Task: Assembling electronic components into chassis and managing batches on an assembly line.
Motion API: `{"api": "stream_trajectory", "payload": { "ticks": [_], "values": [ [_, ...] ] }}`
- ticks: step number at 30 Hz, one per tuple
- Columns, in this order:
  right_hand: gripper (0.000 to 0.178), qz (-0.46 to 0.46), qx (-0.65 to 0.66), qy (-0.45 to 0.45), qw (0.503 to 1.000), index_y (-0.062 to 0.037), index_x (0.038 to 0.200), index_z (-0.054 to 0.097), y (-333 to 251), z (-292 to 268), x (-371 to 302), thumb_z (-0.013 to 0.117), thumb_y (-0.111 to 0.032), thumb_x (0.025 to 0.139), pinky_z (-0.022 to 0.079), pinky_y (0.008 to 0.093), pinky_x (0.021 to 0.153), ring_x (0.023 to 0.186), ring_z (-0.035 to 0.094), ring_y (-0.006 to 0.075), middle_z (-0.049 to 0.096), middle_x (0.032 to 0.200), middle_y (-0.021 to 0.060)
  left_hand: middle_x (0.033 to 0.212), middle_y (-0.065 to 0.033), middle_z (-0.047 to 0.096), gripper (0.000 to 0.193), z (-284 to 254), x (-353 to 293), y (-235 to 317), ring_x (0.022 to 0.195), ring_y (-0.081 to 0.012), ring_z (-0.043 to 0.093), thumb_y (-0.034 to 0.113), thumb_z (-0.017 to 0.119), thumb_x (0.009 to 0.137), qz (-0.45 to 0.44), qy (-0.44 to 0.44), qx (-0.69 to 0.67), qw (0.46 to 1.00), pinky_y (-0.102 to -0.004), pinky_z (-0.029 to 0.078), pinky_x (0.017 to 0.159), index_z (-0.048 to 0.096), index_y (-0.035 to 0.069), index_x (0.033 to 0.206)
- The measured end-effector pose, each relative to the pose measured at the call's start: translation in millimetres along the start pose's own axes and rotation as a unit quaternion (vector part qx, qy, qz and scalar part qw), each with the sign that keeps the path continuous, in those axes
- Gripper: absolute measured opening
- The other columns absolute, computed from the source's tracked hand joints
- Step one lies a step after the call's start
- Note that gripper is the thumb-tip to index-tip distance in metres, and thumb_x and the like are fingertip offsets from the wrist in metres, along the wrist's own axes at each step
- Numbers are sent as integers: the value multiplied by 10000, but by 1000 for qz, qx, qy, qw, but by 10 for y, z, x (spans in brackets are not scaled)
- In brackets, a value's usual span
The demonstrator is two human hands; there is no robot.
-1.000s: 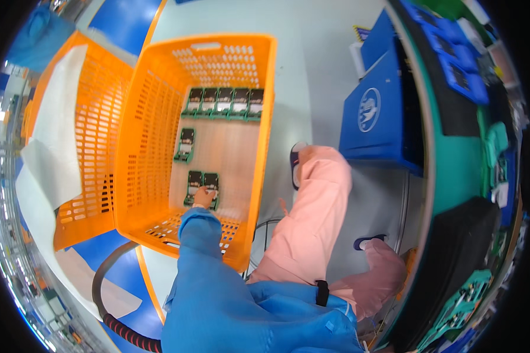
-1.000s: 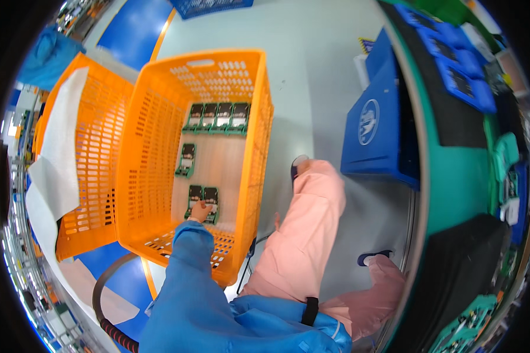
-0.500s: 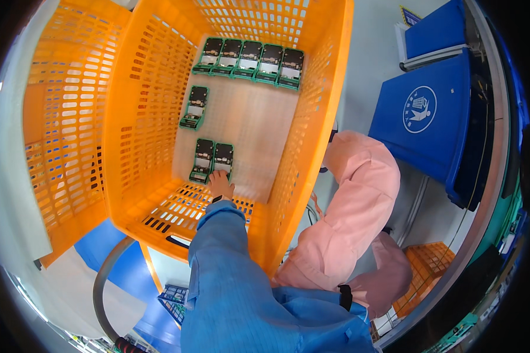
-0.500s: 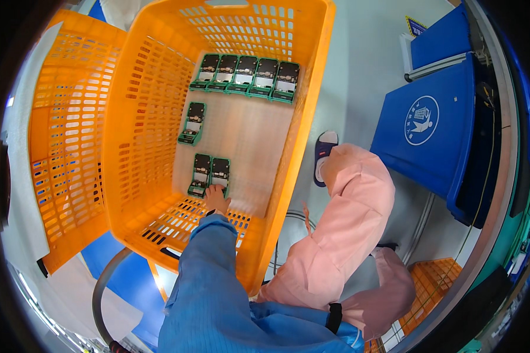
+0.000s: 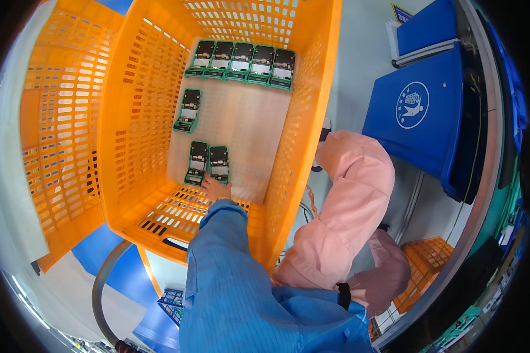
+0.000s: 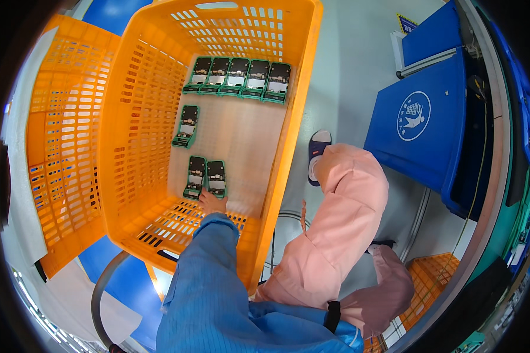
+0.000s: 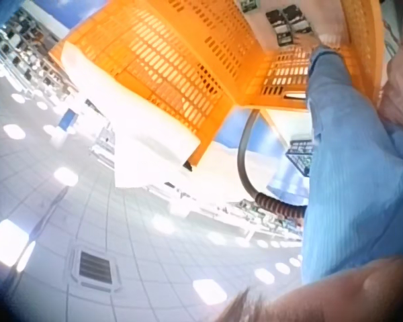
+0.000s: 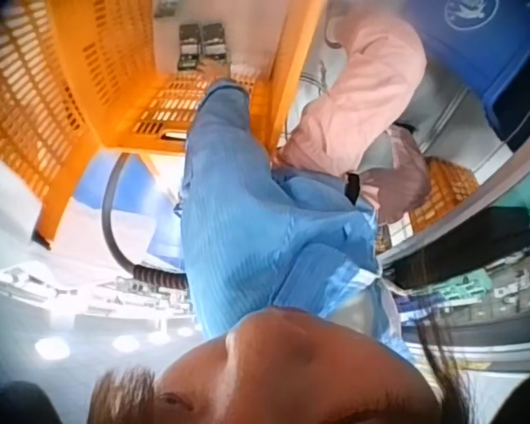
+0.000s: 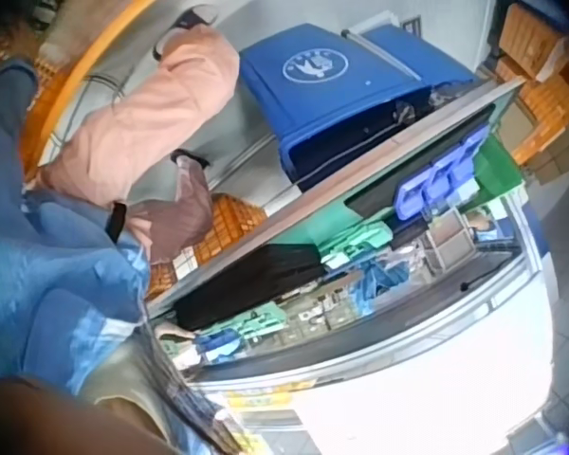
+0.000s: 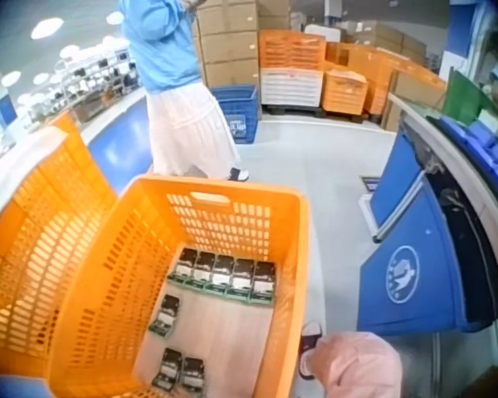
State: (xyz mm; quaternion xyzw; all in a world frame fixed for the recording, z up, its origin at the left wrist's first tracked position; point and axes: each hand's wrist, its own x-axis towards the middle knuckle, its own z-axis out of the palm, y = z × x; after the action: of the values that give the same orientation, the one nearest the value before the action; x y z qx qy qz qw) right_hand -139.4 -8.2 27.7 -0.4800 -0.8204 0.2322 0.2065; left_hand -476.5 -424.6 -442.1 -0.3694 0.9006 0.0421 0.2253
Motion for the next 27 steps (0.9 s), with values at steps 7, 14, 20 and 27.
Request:
{"api": "stream_trajectory", "payload": {
  "ticks": [7,14,20,27],
  "values": [
    [725,21,-25,-5,999,-11,1521,290,303,-94,-9,399,-498,995,216,412,1181,1416,330,287,356,1531,162,1357,-151,474,1024,-68,51,77,1271,-347,431,575,822,579,-33,-99,109,989,-507,427,999,420,59,1367],
    [728,39,8,8,999,-10,1522,287,848,-107,73,405,-498,994,220,406,1179,1414,331,284,356,1530,161,1058,-109,658,776,-77,466,-44,1040,-264,617,600,786,638,36,-280,-154,947,-382,478,903,644,-9,1098],
    [732,60,58,81,993,-9,1523,284,1571,-156,-35,410,-498,993,224,401,1178,1413,333,282,356,1529,160,1236,-52,600,466,-937,-100,560,1160,-185,548,341,652,918,117,-474,-691,533,-367,422,1030,547,55,1270],
    [735,130,146,210,958,-8,1524,280,2483,18,-618,416,-498,992,228,394,1176,1412,335,280,356,1528,160,1359,-74,543,613,-2699,-1114,1226,1244,-235,519,328,682,890,363,-449,-642,505,-396,381,1109,453,39,1380]
  ]
}}
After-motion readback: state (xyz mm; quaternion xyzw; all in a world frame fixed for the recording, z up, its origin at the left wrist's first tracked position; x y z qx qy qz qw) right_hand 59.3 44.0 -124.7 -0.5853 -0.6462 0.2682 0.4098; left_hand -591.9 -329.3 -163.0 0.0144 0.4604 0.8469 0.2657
